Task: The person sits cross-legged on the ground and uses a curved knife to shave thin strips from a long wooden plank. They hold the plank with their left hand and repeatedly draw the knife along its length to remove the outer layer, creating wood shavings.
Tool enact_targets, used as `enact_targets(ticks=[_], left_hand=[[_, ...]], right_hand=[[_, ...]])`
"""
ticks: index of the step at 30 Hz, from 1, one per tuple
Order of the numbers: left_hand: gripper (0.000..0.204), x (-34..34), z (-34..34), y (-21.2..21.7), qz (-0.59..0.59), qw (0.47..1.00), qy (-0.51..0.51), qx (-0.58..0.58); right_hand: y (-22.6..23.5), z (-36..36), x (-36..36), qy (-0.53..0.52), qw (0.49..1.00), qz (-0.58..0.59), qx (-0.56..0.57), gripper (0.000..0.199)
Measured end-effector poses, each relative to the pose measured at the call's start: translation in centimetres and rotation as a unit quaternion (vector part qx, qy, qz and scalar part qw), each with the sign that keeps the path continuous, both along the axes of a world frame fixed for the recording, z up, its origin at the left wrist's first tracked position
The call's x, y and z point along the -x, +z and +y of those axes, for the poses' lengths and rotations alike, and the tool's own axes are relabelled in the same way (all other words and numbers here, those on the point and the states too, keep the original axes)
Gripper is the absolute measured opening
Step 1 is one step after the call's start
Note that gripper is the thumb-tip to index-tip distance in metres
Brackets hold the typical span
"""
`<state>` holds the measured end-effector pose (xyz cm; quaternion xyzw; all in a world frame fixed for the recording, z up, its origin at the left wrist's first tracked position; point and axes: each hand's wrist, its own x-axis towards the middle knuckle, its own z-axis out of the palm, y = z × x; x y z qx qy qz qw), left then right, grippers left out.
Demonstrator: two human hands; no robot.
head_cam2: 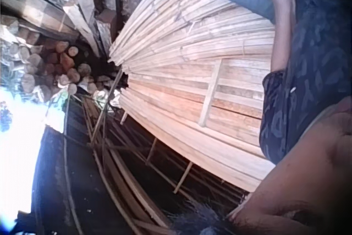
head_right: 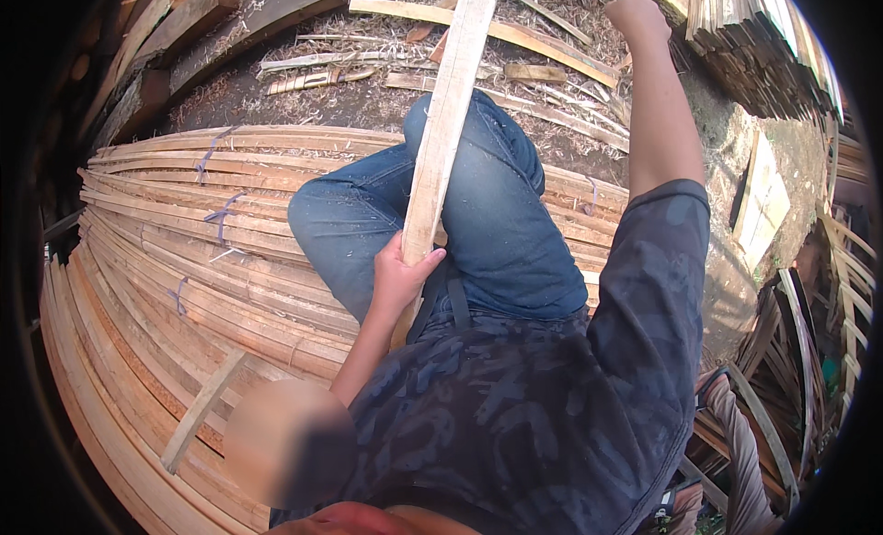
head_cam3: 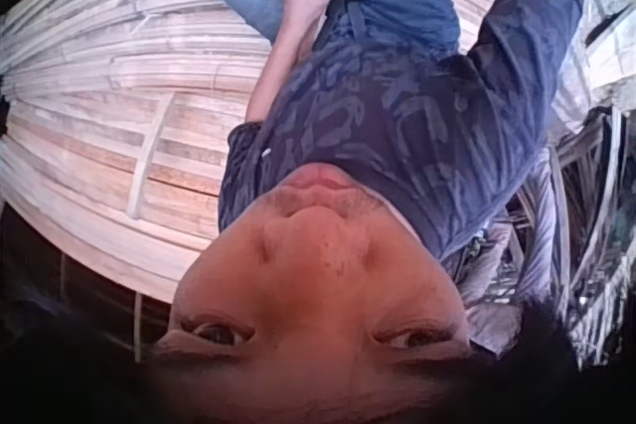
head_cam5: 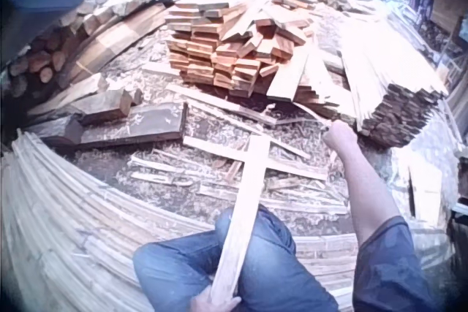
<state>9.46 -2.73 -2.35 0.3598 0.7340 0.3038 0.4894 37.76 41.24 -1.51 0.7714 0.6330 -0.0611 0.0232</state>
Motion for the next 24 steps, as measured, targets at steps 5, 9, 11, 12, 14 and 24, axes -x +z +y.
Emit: enact_targets(ticks=[5,9,11,12,14,24], left_hand=[[0.04,0.1,-0.3,-0.5,-0.016,0.999,0.025,-0.025],[0.038,0.3,-0.6,-0.7,-0.034,0.999,0.019,-0.027],[0.038,0.5,-0.4,-0.6,-0.041,0.999,0.006,-0.021],[0.038,0.5,-0.5,-0.6,-0.046,0.999,-0.001,-0.017],[0.039,1.1,-1.0,-0.9,-0.104,0.994,0.006,0.01],[0.041,1.7,-0.8,-1.1,-0.175,0.984,-0.001,0.026]], right_hand=[[-2.1,-5.0,-0.6,0.031,0.999,-0.024,0.026,0.035],[-9.8,-14.8,1.0,0.087,0.984,0.153,0.021,0.035],[-13.3,-20.2,2.4,0.013,0.956,0.293,0.03,0.048],[-15.2,-23.2,3.2,-0.046,0.921,0.386,0.011,0.045],[-17.5,-25.9,4.4,-0.118,0.875,0.469,0.036,0.038],[-6.1,-24.8,9.7,0.058,0.826,0.558,-0.06,0.024]])
